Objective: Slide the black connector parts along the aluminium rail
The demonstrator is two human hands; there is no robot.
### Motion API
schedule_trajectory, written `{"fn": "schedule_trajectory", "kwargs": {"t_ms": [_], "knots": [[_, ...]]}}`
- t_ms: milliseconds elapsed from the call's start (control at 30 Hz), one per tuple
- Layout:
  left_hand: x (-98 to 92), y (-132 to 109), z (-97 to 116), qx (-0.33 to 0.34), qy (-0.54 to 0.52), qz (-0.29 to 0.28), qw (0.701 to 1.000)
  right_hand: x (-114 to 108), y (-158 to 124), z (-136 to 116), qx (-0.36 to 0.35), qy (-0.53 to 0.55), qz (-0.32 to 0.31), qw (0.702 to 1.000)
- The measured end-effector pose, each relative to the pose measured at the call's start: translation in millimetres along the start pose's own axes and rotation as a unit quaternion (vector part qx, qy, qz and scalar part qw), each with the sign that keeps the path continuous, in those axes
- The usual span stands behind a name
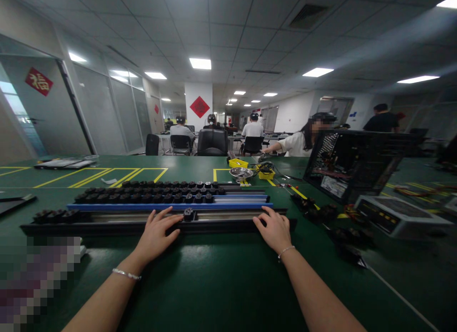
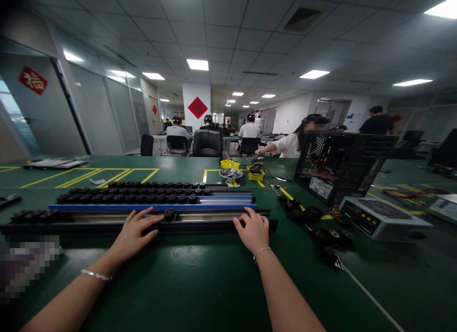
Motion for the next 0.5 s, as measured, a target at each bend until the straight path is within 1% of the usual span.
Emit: {"fn": "schedule_trajectory", "kwargs": {"t_ms": [500], "knots": [[2.0, 0.4, 6.5, 0.004, -0.005, -0.015, 1.000, -0.6, -0.3, -0.2, -0.003, 0.009, -0.003, 1.000]]}}
Point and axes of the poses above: each hand's wrist, its own y-axis towards the middle knuckle, its own x-axis out of the palm, z = x × y, the point moved 6 cm from there along y, towards the middle knuckle, and after that the axes turned 11 degrees about -y, right-handed, at the moved point
